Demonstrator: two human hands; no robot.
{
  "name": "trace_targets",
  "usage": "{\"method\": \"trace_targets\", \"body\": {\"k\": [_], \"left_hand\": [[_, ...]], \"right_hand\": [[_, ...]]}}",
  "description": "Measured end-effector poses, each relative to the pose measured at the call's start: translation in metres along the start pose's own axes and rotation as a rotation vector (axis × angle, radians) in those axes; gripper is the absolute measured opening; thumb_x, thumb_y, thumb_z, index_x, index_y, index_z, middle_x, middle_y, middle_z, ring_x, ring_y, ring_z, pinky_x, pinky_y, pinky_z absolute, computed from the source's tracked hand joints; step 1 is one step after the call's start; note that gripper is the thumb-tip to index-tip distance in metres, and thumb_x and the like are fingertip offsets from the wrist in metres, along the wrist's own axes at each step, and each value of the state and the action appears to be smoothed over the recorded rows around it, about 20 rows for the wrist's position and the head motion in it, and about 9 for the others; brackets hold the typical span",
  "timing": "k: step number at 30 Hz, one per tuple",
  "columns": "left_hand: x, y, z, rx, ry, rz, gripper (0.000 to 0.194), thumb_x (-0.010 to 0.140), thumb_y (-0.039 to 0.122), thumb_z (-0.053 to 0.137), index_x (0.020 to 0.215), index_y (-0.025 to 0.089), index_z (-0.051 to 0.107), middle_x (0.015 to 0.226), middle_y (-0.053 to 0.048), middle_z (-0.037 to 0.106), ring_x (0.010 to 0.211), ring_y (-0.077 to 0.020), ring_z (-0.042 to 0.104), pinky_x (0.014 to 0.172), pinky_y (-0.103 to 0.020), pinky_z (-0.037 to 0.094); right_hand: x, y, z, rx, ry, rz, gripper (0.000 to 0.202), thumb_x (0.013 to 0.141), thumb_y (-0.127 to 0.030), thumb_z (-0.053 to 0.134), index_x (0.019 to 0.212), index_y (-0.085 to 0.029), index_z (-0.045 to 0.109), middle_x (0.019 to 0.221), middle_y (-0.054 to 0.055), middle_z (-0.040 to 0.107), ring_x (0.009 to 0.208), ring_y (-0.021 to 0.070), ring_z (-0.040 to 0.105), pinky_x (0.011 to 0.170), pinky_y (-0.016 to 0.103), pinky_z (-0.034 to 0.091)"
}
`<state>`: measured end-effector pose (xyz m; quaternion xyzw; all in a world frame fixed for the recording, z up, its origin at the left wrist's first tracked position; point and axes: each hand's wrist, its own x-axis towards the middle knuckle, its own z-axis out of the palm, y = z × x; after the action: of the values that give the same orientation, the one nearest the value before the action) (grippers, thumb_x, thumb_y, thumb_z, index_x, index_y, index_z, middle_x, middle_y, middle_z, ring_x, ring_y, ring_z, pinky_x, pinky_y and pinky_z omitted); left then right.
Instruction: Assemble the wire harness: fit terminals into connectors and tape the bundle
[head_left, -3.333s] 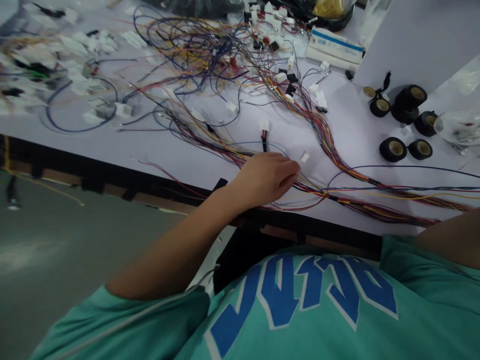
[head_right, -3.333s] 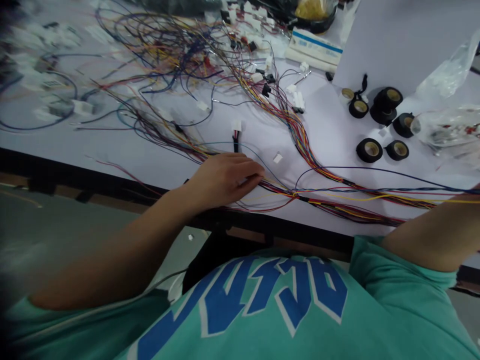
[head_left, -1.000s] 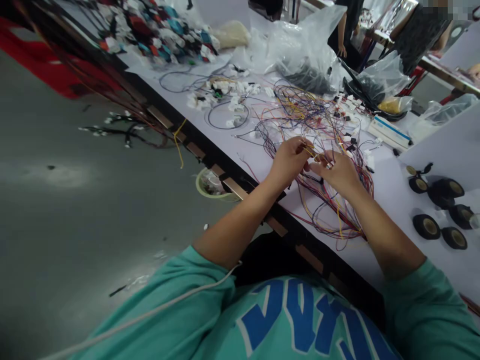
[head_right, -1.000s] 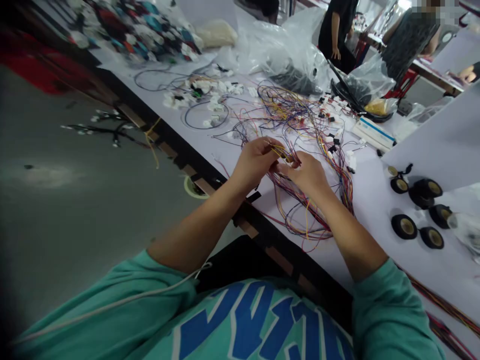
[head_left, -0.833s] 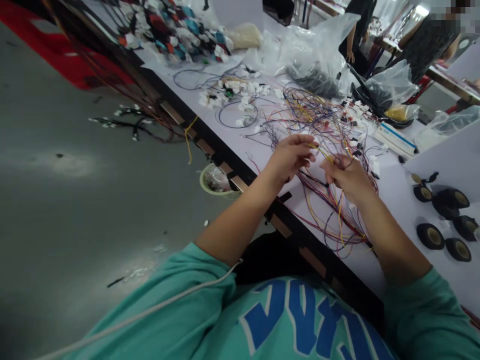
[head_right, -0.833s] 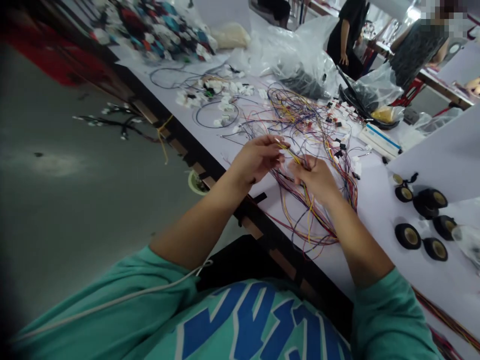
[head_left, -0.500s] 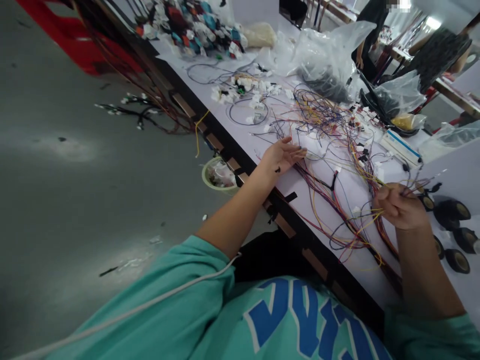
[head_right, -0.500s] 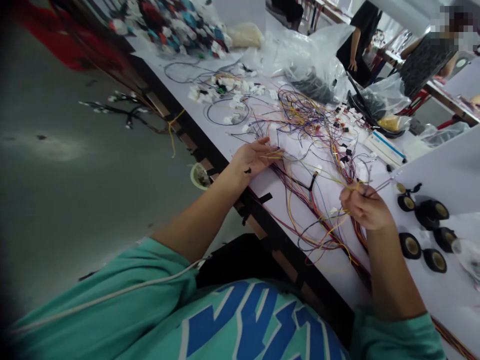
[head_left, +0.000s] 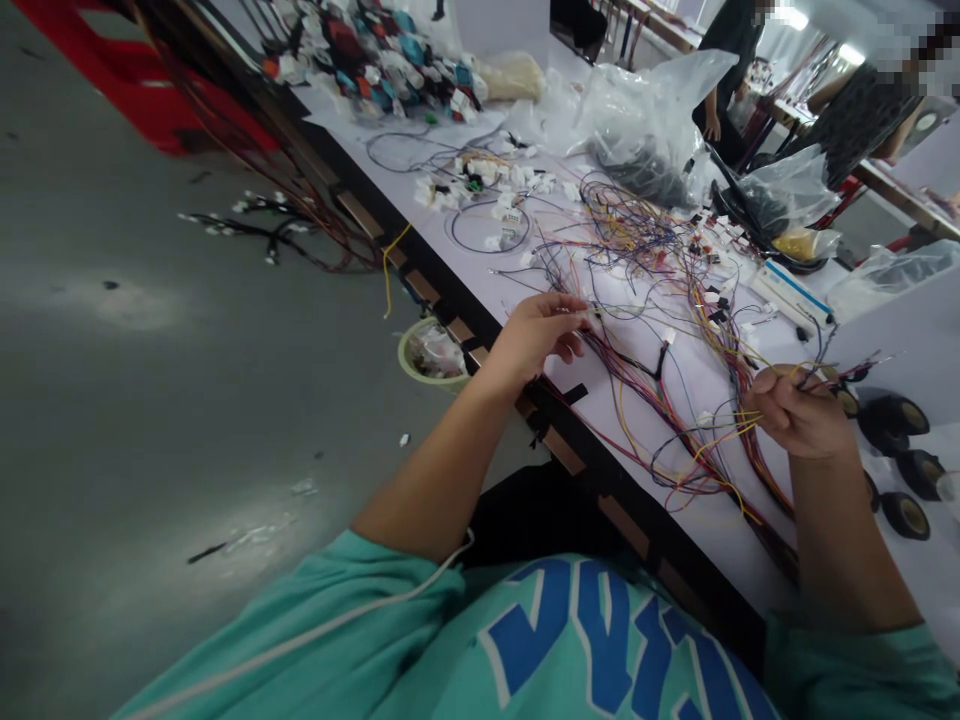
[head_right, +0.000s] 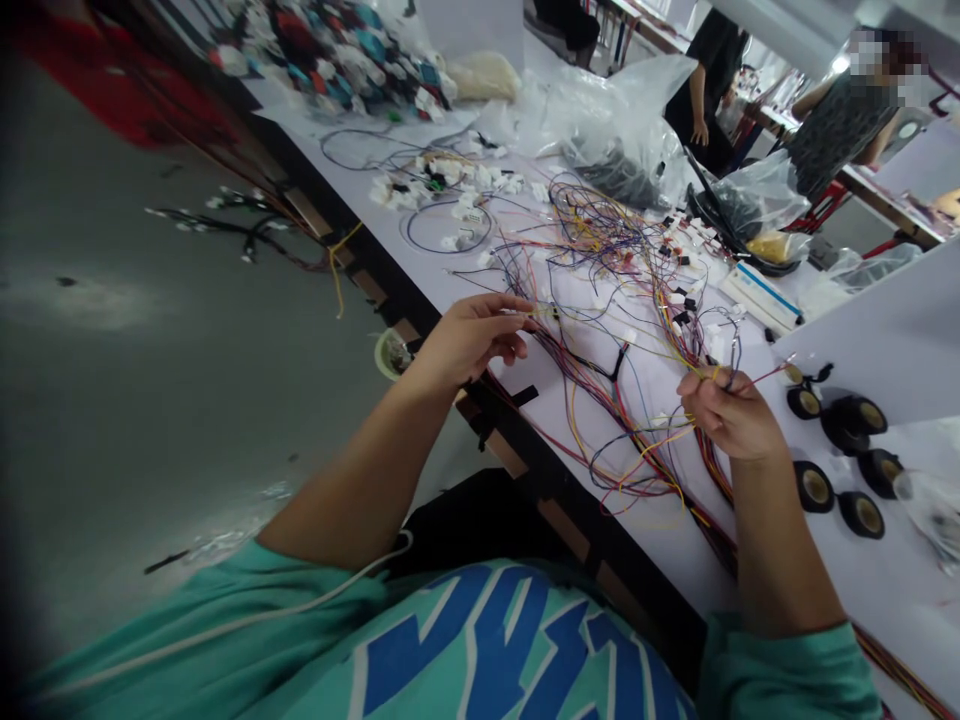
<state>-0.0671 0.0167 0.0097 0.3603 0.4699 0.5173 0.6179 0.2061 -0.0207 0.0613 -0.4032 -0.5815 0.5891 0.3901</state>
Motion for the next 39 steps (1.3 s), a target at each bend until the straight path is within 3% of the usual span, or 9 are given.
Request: {"method": "trace_targets", "body": {"k": [5, 15, 18, 22, 29, 34, 39], "left_hand": [[-0.009, 0.009, 0.004, -0.104, -0.155, 0.020, 0.027, 0.060, 0.006, 0.060, 0.087, 0.010, 0.059, 0.074, -0.004, 0.065, 0.049, -0.0108, 0.061, 0.043, -0.020, 0.045], [-0.018, 0.012, 0.006, -0.264, -0.269, 0.033, 0.022, 0.058, 0.003, 0.061, 0.079, 0.010, 0.062, 0.070, -0.002, 0.067, 0.053, -0.0124, 0.063, 0.047, -0.020, 0.051], [-0.019, 0.013, 0.007, -0.275, -0.241, 0.051, 0.012, 0.063, 0.007, 0.062, 0.075, 0.010, 0.062, 0.068, -0.002, 0.066, 0.051, -0.0103, 0.062, 0.047, -0.019, 0.050], [-0.019, 0.021, 0.009, -0.282, -0.159, 0.090, 0.004, 0.068, 0.010, 0.059, 0.070, 0.012, 0.060, 0.063, 0.000, 0.063, 0.046, -0.0063, 0.057, 0.045, -0.016, 0.047], [-0.022, 0.029, 0.006, -0.149, -0.012, 0.074, 0.015, 0.073, 0.013, 0.050, 0.064, 0.019, 0.061, 0.057, 0.000, 0.057, 0.047, -0.0068, 0.052, 0.042, -0.018, 0.040], [-0.021, 0.022, 0.006, -0.060, -0.014, 0.031, 0.012, 0.071, 0.018, 0.052, 0.063, 0.020, 0.060, 0.053, 0.000, 0.053, 0.044, -0.0073, 0.048, 0.040, -0.020, 0.035], [-0.025, 0.031, 0.010, -0.189, -0.030, 0.018, 0.015, 0.063, 0.008, 0.056, 0.053, 0.019, 0.055, 0.044, 0.004, 0.048, 0.034, -0.0027, 0.034, 0.035, -0.017, 0.029]], "right_hand": [[0.001, 0.000, 0.002, -0.040, 0.000, 0.044, 0.030, 0.065, -0.047, 0.070, 0.070, -0.019, 0.063, 0.034, -0.009, 0.030, 0.033, 0.0038, 0.022, 0.039, 0.021, 0.014], [0.002, 0.001, 0.001, -0.029, 0.034, 0.072, 0.030, 0.063, -0.047, 0.072, 0.070, -0.018, 0.063, 0.034, -0.008, 0.031, 0.034, 0.0041, 0.022, 0.040, 0.021, 0.013], [0.003, 0.000, 0.005, -0.011, 0.022, 0.097, 0.032, 0.064, -0.047, 0.071, 0.070, -0.017, 0.062, 0.035, -0.009, 0.032, 0.034, 0.0036, 0.022, 0.039, 0.020, 0.013], [0.005, -0.001, 0.007, 0.063, -0.054, 0.168, 0.038, 0.063, -0.051, 0.070, 0.073, -0.015, 0.062, 0.044, -0.006, 0.044, 0.034, 0.0009, 0.021, 0.036, 0.018, 0.009], [0.006, 0.002, 0.006, 0.107, -0.086, 0.204, 0.035, 0.064, -0.045, 0.071, 0.076, -0.013, 0.062, 0.064, -0.002, 0.057, 0.034, -0.0018, 0.027, 0.034, 0.017, 0.009], [0.006, 0.002, 0.009, 0.105, -0.093, 0.178, 0.032, 0.066, -0.042, 0.070, 0.076, -0.012, 0.061, 0.071, -0.001, 0.059, 0.035, -0.0025, 0.030, 0.034, 0.017, 0.011], [0.006, 0.001, 0.010, 0.129, -0.108, 0.161, 0.030, 0.068, -0.039, 0.069, 0.072, -0.012, 0.060, 0.070, -0.002, 0.058, 0.035, -0.0028, 0.030, 0.032, 0.016, 0.014]]}}
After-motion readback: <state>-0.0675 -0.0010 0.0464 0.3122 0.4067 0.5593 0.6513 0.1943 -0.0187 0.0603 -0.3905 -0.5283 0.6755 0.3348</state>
